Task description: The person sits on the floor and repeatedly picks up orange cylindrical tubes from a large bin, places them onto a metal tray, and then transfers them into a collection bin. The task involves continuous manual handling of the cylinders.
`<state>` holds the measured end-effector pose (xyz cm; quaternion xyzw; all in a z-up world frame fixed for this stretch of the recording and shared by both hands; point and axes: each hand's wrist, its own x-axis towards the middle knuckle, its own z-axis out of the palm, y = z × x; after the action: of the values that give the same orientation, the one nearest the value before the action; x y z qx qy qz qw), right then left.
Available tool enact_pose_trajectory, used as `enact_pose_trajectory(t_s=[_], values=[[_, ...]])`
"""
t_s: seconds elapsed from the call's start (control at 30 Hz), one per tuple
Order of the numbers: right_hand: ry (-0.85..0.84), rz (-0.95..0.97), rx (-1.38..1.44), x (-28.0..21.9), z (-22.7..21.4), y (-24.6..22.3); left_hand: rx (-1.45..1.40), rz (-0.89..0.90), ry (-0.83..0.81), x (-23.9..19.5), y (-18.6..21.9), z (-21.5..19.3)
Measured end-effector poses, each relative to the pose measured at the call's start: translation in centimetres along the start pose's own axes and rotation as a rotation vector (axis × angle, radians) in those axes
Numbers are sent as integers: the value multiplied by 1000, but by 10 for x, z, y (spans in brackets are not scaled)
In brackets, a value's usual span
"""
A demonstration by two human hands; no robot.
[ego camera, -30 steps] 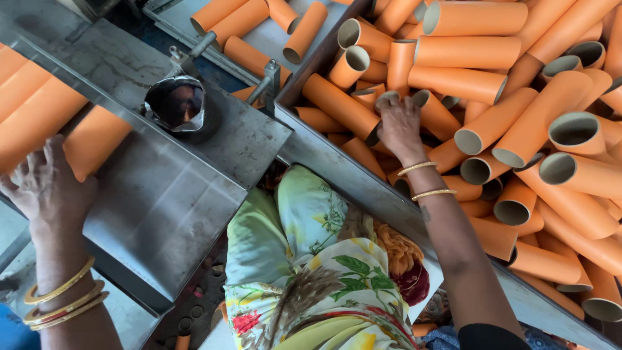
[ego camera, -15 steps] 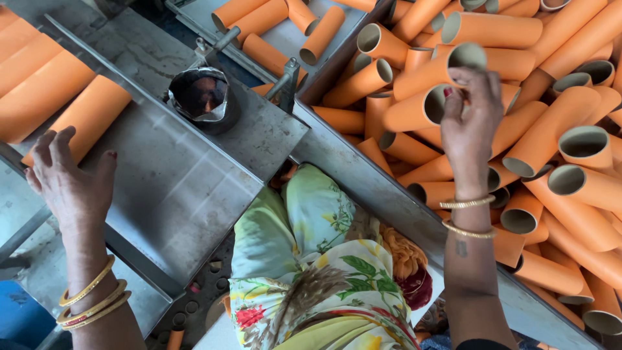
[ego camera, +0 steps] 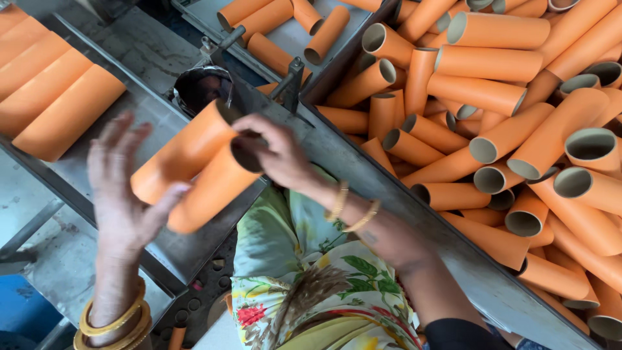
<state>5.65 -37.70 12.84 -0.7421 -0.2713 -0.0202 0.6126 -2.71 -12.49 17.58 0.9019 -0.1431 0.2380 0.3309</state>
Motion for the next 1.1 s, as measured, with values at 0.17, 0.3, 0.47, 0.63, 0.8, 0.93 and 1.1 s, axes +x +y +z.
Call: enact_pose_trajectory(t_s=[0.17, 0.3, 0.47, 0.63, 0.8, 0.93, 1.1], values=[[-89, -49, -359, 22, 37, -13, 274, -85, -276, -1, -9, 33], [-36, -362, -706, 20, 1, -32, 342, -159, -307, -5, -34, 40], [-76, 104, -997, 5, -126, -6, 493, -183, -359, -9, -75, 42], [-105, 471, -1299, -18, -242, 64, 489, -273, -327, -8, -113, 38], [-208, 537, -1186, -28, -277, 128, 543, -234, -290, -17, -127, 41], [-177, 719, -1154, -26, -272, 148, 665, -227, -288, -23, -133, 39], [-163, 546, -1191, -45, -275, 136, 912, -191, -227, -30, -141, 46]])
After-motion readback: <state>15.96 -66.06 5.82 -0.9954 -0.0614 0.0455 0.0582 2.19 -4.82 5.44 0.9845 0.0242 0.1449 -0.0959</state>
